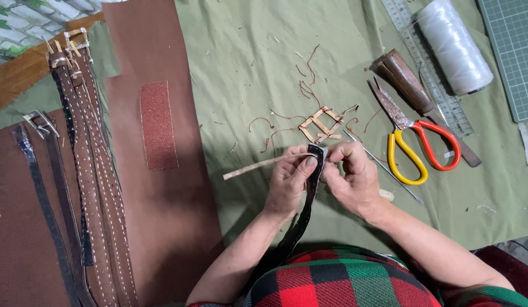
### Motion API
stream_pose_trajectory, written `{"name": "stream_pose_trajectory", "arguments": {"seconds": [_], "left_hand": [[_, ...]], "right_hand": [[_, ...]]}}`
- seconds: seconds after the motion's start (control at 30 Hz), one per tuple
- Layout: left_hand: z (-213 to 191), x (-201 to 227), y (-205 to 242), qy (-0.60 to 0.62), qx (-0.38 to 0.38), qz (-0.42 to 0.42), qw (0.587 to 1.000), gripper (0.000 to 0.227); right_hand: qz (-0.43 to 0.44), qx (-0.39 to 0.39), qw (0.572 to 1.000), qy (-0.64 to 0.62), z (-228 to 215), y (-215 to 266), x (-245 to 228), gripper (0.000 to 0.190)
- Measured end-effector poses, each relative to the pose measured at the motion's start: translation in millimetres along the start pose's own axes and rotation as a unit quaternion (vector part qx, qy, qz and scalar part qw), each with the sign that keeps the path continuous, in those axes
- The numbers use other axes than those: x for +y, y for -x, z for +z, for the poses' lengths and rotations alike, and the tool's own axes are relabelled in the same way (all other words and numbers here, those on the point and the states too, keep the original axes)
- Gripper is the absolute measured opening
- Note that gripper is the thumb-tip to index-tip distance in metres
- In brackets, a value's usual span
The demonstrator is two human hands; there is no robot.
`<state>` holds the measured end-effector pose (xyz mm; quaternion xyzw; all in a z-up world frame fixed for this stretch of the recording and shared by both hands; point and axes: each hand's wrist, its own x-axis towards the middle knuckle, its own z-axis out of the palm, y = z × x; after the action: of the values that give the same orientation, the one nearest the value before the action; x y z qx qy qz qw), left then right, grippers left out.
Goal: Binding a small wooden frame to a leather strap using thin cord, an awl, and scissors.
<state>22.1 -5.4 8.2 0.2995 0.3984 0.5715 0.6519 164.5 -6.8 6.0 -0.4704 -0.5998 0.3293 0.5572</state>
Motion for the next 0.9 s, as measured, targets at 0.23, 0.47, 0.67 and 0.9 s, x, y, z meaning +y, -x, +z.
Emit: {"name": "stream_pose_trajectory", "arguments": {"seconds": [0.23, 0.47, 0.67, 0.9], "left_hand": [[-11.9, -32.8, 1.1, 0.065, 0.071, 0.037, 0.995, 0.016], [4.6, -25.3, 5.6, 0.089, 0.103, 0.041, 0.99, 0.011], [5.9, 1.6, -0.3, 0.079, 0.043, -0.011, 0.996, 0.012], [-13.2, -28.3, 10.6, -0.105, -0.016, 0.103, 0.989, 0.069]], "right_hand": [[0.017, -0.001, 1.0, -0.011, 5.3, 9.6, 6.7, 0.017], [0.027, 0.023, 0.998, -0.054, 13.4, 11.1, -4.6, 0.022], [0.023, 0.022, 0.999, -0.012, 8.8, 8.2, -1.3, 0.022], [0.029, -0.028, 0.999, -0.007, -3.6, 2.4, 1.5, 0.025]]}}
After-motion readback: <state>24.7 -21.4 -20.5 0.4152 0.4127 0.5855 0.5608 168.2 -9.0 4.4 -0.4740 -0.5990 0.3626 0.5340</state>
